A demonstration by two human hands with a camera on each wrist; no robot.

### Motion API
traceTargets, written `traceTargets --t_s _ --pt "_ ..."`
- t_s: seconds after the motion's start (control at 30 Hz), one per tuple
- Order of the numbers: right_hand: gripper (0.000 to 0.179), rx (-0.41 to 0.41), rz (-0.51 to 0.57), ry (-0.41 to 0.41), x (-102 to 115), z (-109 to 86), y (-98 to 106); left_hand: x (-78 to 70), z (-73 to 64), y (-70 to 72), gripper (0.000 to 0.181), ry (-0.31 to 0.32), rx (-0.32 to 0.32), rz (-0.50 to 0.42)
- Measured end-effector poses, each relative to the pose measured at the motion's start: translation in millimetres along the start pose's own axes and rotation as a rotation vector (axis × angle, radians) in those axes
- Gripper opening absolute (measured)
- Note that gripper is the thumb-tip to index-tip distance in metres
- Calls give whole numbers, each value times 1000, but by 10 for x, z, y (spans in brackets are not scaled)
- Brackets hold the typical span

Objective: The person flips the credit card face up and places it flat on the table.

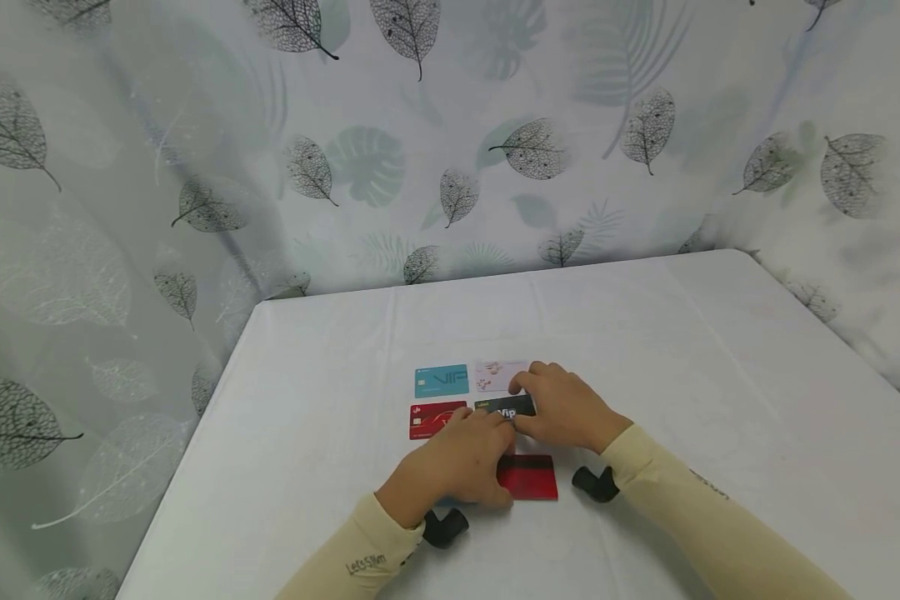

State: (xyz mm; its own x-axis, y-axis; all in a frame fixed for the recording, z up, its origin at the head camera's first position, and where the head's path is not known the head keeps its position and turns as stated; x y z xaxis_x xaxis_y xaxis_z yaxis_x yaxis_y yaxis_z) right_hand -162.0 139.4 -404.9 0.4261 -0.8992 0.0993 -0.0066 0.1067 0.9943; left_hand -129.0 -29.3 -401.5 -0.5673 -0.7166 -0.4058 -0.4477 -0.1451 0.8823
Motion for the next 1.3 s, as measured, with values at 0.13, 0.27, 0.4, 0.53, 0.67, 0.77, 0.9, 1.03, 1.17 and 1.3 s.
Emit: traceTargets --t_s 0.13,0.27,0.4,0.53,0.67,0.77,0.9,1.03,1.17,1.3 --pt "27 1 0 27 -5 -27 18 27 -1 38 55 2 -11 -30" --pt "25 17 21 67 7 -74 60 79 7 71 54 -2 -33 -41" --pt "29 62 57 94 33 -118 110 116 7 105 55 2 -45 -63" --pt "39 127 87 120 44 -145 121 138 6 145 52 10 -49 -92" --pt "41 156 130 176 52 -163 119 145 -4 185 47 3 -60 -110" --pt "38 162 158 218 65 -173 116 139 -23 208 45 -16 -70 -110" --pt "39 170 182 238 81 -190 108 132 -49 232 44 -51 -83 -121" --pt "42 180 216 238 85 -205 107 124 -66 261 44 -72 -87 -149" --pt "42 192 243 237 75 -212 98 120 -73 279 44 -90 -90 -185" --pt "42 211 265 216 67 -216 88 137 -76 285 44 -120 -104 -236"
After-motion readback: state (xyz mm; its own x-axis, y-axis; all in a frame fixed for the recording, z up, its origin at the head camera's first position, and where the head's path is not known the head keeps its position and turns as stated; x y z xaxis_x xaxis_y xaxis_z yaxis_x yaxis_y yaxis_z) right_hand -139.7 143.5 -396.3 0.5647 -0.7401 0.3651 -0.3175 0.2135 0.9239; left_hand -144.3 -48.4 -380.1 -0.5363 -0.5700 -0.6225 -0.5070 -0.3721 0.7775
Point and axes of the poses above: each hand's wrist, its own z-axis towards the middle knuckle, its own y-axis out of the back of the hand, x = y × z, the point moved 2 cm from there along z, towards the middle knuckle, and after that the axes turned 15 degrees about -z, right-handed, at the moved point
